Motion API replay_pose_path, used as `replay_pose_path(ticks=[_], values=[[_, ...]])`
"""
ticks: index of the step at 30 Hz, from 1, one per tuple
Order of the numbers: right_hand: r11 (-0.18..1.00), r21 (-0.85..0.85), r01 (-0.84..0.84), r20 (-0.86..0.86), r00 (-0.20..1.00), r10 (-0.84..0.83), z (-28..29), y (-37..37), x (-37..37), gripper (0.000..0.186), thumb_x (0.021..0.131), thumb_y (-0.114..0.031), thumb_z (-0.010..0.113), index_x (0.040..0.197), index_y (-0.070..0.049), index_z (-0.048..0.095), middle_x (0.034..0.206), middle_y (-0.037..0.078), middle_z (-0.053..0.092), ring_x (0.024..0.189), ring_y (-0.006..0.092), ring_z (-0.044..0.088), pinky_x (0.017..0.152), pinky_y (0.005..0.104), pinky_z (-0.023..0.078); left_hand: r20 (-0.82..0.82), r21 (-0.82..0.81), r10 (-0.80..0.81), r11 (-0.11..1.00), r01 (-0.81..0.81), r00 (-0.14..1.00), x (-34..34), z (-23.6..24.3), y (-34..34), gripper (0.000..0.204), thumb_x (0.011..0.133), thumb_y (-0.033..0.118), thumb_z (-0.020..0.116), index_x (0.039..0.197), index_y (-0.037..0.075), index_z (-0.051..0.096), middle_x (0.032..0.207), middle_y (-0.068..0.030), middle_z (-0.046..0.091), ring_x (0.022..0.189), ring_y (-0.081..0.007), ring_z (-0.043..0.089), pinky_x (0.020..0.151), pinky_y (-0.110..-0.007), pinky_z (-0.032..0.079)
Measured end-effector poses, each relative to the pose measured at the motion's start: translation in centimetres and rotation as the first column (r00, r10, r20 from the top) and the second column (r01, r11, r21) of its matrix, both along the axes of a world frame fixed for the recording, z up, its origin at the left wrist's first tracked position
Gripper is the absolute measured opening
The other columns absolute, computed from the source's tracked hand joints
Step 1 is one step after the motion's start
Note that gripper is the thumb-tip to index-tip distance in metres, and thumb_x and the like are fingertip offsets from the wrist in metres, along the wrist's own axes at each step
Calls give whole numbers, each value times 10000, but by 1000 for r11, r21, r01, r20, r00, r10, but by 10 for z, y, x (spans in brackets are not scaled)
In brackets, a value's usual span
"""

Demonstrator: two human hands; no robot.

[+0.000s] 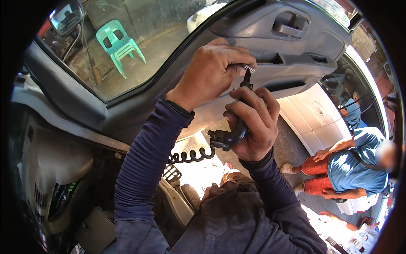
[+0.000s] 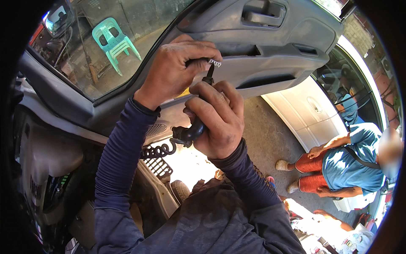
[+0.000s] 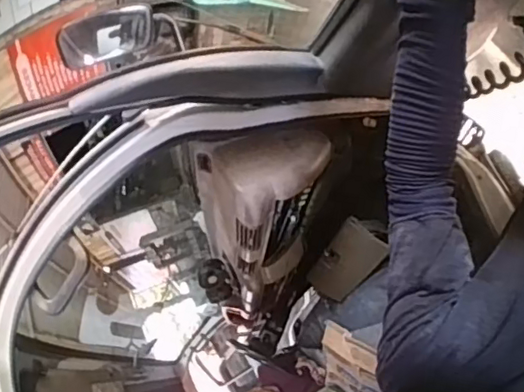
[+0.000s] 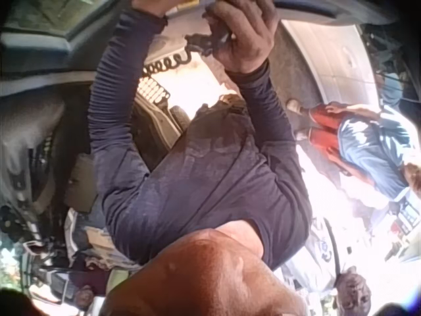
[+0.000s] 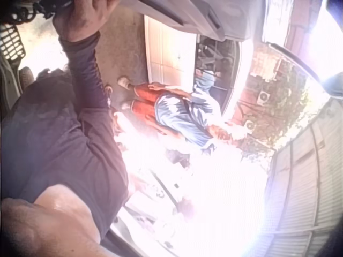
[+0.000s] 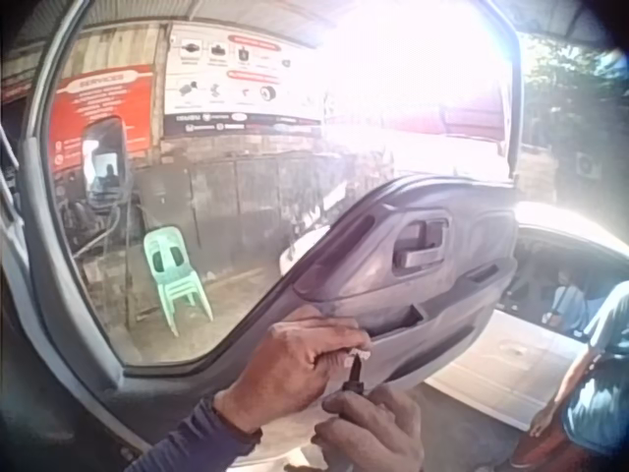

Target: The person removes a door panel trim piece using a screwdriver, disconnects a door lock actuator, and replaces it with a new unit. They then reconnect the wiring and reassemble the door panel.

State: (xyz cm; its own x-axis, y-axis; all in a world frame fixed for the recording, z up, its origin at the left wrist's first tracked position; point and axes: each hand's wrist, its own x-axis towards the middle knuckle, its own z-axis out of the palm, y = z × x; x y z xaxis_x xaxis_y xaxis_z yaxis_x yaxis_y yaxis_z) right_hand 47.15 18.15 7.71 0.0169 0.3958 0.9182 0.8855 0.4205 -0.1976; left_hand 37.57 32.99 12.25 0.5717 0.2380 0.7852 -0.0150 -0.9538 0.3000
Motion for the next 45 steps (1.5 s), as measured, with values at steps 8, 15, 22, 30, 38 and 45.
replay_pose_path(ticks=[8, 15, 22, 30, 38, 45], values=[[1000, -6, -2, 22, 1000, 2, 0, -4, 2, 350, 640, -8, 777, 966, -99, 689, 1106, 59, 714, 1044, 325, 608, 899, 397, 488, 4, -11, 4, 1000, -4, 1000, 0, 0, -1, 227, 815, 65, 776, 1037, 109, 799, 1044, -44, 788, 934, -235, 673, 860, -364, 564], [1000, -6, 0, 17, 1000, 0, 0, -2, 4, 339, 648, -3, 772, 962, -100, 688, 1103, 62, 716, 1040, 330, 609, 894, 401, 490, -16, 5, 32, 999, -32, 999, 0, 0, -1, 221, 819, 90, 789, 1038, 108, 798, 1054, -44, 787, 932, -234, 673, 852, -360, 564], [1000, -3, -10, 3, 1000, 10, 1, -3, 3, 319, 651, -11, 775, 944, -98, 686, 1083, 63, 720, 1028, 331, 613, 890, 400, 489, -6, 10, 3, 1000, -3, 1000, -1, 1, 0, 225, 819, 89, 788, 1043, 103, 795, 1047, -42, 787, 932, -236, 671, 863, -362, 558], [1000, -3, 1, 16, 1000, -1, 0, -5, 7, 321, 646, -17, 777, 942, -104, 687, 1082, 59, 718, 1031, 334, 609, 886, 404, 492, 0, -29, 12, 1000, -12, 1000, 0, 0, -1, 213, 822, 105, 802, 1034, 98, 793, 1028, -44, 788, 933, -232, 674, 858, -357, 558], [1000, -9, -24, -6, 1000, 24, -1, -4, 8, 321, 647, -11, 770, 944, -106, 693, 1083, 55, 721, 1030, 333, 606, 876, 401, 497, 28, -35, -3, 999, 4, 1000, 0, 1, -3, 148, 830, 86, 774, 976, 101, 791, 1000, -48, 785, 923, -275, 683, 875, -385, 542], [1000, -13, -10, 25, 1000, 10, 1, -5, 9, 318, 648, -10, 766, 942, -105, 690, 1077, 55, 719, 1031, 329, 607, 878, 399, 497, 28, -48, 16, 999, -15, 999, 1, 0, -4, 150, 827, 97, 781, 977, 102, 792, 1014, -41, 786, 924, -277, 681, 888, -383, 541]])
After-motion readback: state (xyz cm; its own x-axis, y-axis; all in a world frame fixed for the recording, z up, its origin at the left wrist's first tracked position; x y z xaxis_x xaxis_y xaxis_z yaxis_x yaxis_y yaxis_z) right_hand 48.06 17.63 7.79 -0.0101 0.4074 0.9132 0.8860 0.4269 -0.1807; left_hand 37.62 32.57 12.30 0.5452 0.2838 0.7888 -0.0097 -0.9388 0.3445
